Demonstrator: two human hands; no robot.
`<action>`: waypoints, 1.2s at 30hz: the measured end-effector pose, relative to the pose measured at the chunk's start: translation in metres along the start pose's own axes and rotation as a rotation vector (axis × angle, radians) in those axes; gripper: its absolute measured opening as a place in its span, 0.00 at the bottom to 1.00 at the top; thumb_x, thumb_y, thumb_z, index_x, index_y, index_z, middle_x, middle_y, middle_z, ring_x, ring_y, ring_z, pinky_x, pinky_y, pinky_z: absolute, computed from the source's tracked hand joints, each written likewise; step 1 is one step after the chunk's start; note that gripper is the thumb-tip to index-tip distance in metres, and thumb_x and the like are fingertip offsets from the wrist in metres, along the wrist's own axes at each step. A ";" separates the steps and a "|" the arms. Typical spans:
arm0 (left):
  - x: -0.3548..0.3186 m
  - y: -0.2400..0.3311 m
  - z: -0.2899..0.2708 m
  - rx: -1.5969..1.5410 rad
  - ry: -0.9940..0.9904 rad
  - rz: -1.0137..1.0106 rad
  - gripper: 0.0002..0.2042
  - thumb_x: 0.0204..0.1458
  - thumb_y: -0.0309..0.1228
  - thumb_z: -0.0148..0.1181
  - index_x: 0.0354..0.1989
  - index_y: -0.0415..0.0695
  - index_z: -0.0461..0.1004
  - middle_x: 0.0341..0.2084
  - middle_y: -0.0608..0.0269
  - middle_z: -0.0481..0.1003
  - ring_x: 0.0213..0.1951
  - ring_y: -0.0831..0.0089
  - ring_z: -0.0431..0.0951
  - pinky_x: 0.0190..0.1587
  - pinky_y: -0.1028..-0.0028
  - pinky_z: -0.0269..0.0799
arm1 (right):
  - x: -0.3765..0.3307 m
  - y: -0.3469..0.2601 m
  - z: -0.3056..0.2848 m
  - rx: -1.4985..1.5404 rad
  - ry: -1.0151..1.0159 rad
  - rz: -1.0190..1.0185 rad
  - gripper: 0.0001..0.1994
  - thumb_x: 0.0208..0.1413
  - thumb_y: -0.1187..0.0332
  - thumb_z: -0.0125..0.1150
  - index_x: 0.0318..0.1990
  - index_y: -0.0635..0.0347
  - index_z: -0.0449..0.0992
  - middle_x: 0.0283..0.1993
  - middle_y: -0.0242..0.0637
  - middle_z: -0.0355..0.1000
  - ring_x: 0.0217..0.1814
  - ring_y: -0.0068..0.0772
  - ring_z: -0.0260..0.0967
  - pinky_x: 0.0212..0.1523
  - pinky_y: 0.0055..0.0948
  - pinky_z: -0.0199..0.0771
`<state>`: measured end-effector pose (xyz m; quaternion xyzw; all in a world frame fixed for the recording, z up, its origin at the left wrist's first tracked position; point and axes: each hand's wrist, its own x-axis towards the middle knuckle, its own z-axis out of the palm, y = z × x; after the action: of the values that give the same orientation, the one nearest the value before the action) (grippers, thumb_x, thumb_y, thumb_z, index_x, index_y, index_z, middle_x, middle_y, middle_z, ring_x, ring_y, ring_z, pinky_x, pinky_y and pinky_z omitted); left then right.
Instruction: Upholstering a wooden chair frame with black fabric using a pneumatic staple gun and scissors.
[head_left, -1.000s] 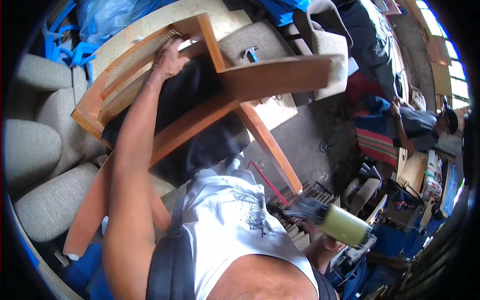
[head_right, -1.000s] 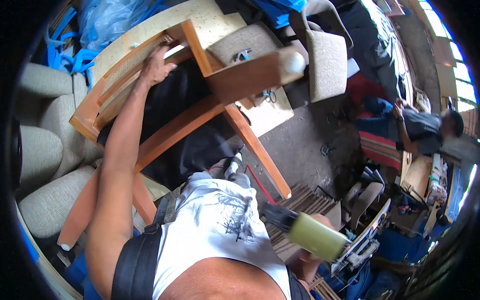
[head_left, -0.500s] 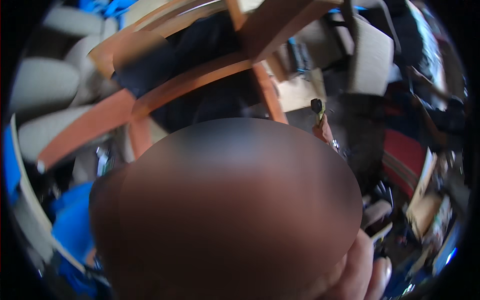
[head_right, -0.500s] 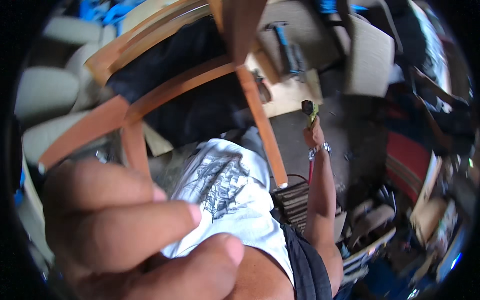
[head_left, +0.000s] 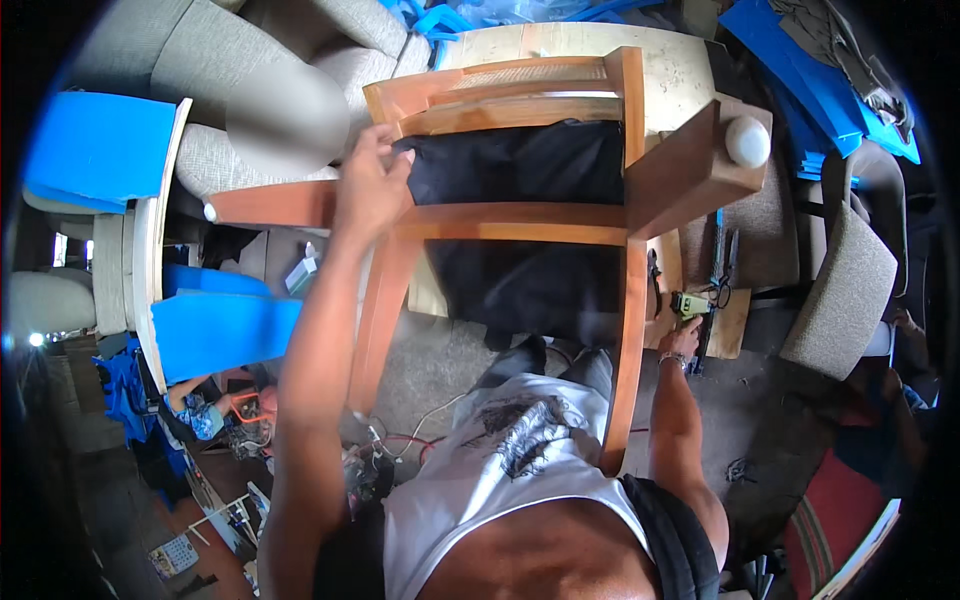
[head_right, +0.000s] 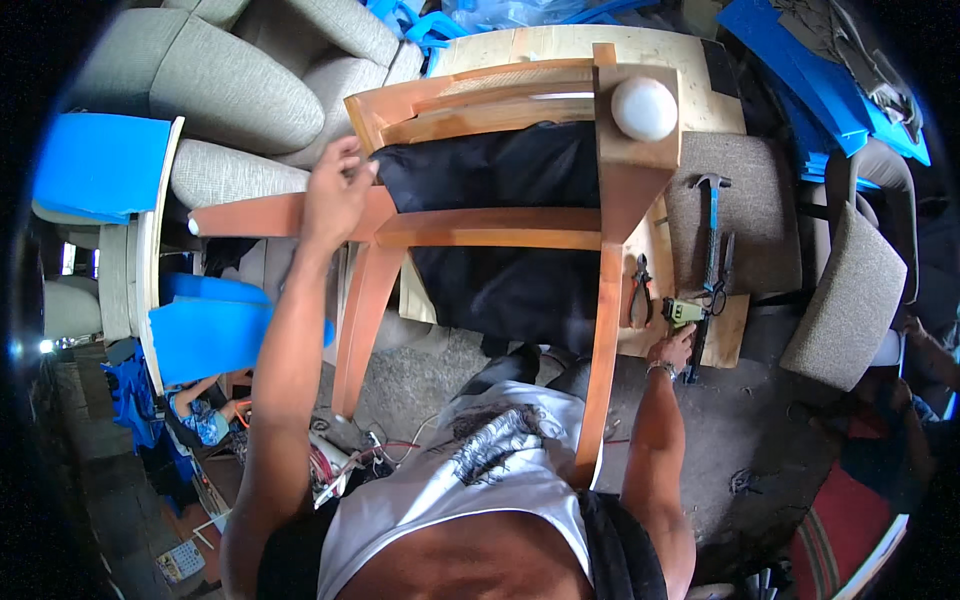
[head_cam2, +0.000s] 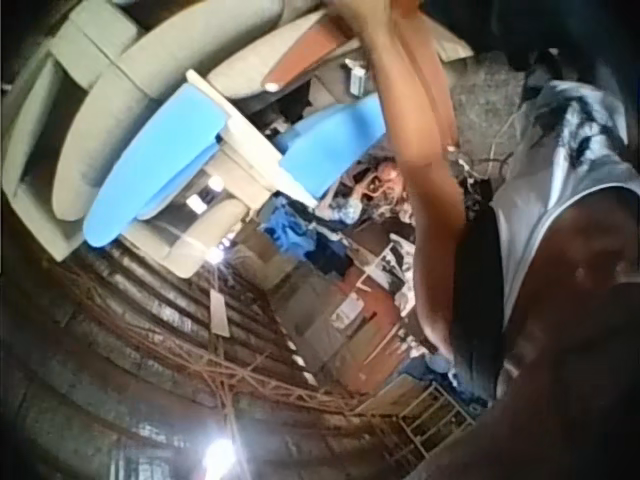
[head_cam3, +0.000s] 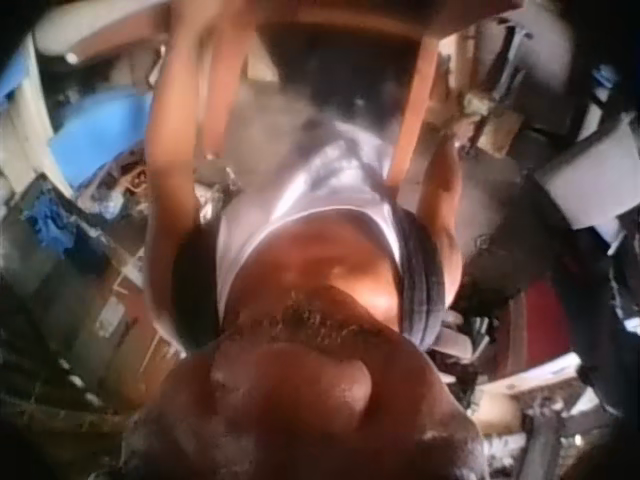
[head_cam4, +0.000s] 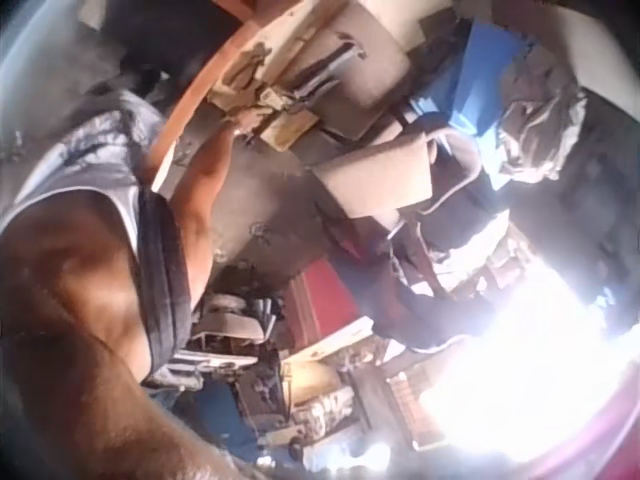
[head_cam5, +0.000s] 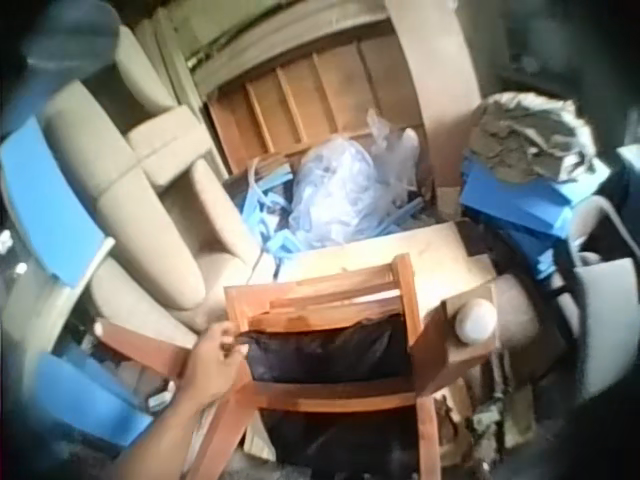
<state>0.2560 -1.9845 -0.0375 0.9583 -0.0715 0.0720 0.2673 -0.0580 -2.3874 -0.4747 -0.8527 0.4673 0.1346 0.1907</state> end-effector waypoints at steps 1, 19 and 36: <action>0.013 -0.021 0.012 0.124 0.012 0.034 0.19 0.55 0.28 0.60 0.55 0.37 0.68 0.46 0.44 0.73 0.50 0.52 0.75 0.55 0.60 0.70 | -0.013 -0.010 -0.016 -0.042 -0.043 0.049 0.44 0.54 0.62 0.63 0.73 0.52 0.40 0.63 0.51 0.62 0.62 0.55 0.64 0.57 0.50 0.70; 0.084 -0.152 0.122 -0.143 0.281 -0.426 0.13 0.57 0.25 0.51 0.48 0.31 0.68 0.38 0.42 0.75 0.41 0.49 0.77 0.48 0.58 0.71 | -0.132 -0.091 -0.213 1.099 -0.169 -0.301 0.20 0.59 0.82 0.53 0.60 0.64 0.68 0.56 0.41 0.73 0.59 0.31 0.71 0.57 0.27 0.70; 0.061 -0.060 0.009 0.768 -0.250 -0.176 0.11 0.59 0.27 0.46 0.46 0.39 0.72 0.37 0.46 0.81 0.46 0.55 0.81 0.55 0.50 0.62 | -0.075 -0.390 -0.183 0.373 0.416 -1.000 0.13 0.53 0.66 0.64 0.46 0.54 0.77 0.50 0.42 0.74 0.54 0.51 0.68 0.54 0.43 0.70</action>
<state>0.3273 -1.9444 -0.0643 0.9922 0.0107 -0.0464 -0.1154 0.2427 -2.2224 -0.2035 -0.9305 0.0507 -0.2274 0.2825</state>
